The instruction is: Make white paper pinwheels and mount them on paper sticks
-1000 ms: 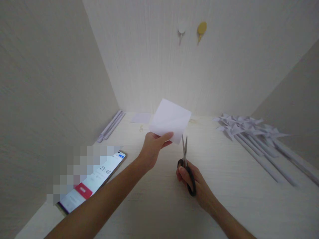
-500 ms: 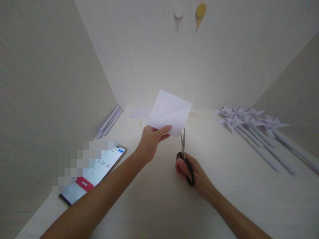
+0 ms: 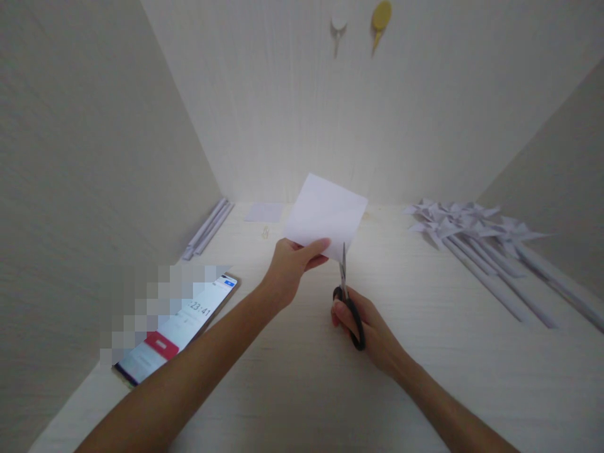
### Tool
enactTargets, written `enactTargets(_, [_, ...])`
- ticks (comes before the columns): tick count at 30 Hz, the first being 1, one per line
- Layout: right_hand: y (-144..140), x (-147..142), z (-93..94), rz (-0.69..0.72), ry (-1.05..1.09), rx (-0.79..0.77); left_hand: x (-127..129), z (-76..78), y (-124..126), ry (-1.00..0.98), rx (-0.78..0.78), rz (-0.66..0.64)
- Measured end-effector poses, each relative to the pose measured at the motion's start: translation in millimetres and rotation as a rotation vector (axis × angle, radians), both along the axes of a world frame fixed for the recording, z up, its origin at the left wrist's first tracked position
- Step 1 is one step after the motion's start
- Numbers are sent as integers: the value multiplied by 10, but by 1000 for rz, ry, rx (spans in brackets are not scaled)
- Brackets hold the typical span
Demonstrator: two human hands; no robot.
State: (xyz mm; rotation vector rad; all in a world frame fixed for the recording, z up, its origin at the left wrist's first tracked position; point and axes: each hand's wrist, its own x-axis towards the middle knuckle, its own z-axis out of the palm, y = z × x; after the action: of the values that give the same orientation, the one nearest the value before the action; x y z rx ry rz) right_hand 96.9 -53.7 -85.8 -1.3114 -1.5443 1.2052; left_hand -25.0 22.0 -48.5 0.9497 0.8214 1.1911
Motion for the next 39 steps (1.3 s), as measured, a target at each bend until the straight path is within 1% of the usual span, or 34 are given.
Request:
enactTargets(25, [-2,11,-2,-3,-67,37,-8,7,1,34,31,-28])
enactTargets(32, [2,6,-57,-36,-115,48,-8,5,8,54,50,-18])
enactTargets(39, [-6,3,-65,-58,-159,80,-13,-14,17,81,69,-4])
